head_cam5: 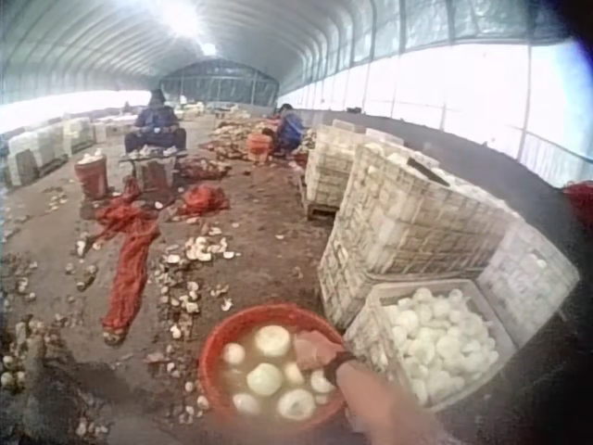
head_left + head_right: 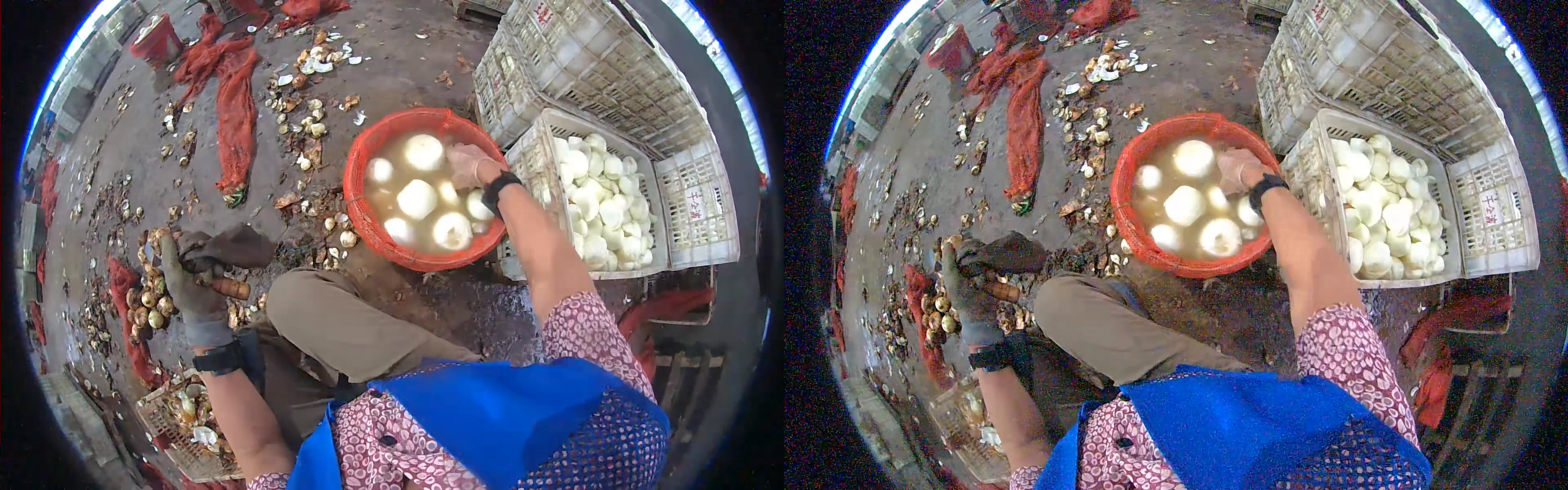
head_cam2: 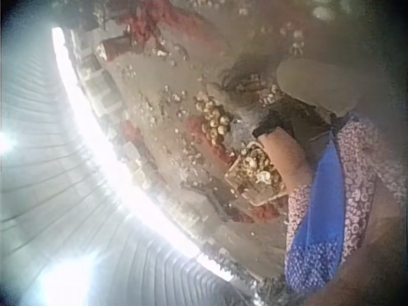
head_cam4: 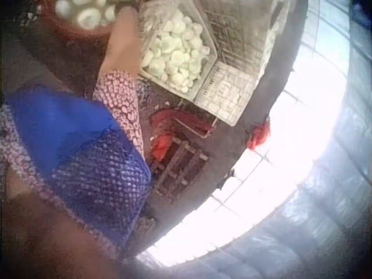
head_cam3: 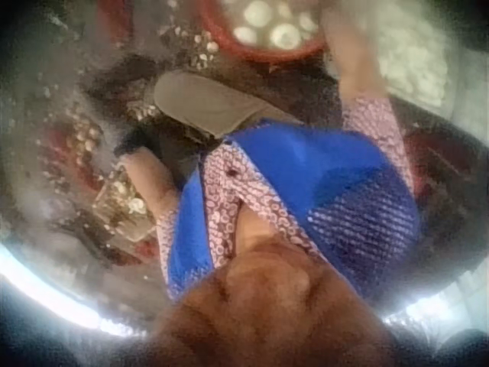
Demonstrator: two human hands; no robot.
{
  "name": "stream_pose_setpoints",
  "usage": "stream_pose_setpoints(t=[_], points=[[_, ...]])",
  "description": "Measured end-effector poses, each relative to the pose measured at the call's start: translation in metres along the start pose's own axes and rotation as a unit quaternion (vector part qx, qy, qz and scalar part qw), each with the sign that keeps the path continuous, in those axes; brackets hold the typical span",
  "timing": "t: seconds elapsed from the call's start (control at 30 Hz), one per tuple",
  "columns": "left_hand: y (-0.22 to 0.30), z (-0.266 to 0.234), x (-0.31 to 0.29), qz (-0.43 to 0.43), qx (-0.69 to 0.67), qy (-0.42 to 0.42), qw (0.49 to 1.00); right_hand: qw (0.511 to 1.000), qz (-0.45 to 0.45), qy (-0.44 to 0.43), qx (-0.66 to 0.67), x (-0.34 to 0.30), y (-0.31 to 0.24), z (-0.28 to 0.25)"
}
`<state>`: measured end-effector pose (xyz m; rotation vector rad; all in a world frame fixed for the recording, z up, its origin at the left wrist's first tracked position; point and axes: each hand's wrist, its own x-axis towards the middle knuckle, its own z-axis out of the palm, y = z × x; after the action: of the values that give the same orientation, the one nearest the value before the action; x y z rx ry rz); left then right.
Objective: The person peels onions using a small tool, washes the peeled onions in a bucket of water, and then places the clean onions into a plastic crate.
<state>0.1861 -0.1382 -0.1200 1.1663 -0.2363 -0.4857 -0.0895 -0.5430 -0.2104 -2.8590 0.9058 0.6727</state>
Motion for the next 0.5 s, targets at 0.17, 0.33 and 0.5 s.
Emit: stream_pose_setpoints(t=[0.17, 0.33, 0.5], points=[[-0.001, 0.003, 0.0, -0.019, 0.025, -0.019, 0.999, 0.958, -0.033, -0.046, 0.283, 0.031, 0.049, 0.066], [0.002, -0.019, 0.0, 0.001, 0.041, -0.001, 0.999, 0.718, -0.043, -0.11, 0.686, -0.035, 0.001, -0.02], [0.007, -0.005, -0.007, -0.017, 0.005, -0.049, 0.999, 0.756, 0.008, -0.112, 0.645, -0.041, -0.016, -0.02]])
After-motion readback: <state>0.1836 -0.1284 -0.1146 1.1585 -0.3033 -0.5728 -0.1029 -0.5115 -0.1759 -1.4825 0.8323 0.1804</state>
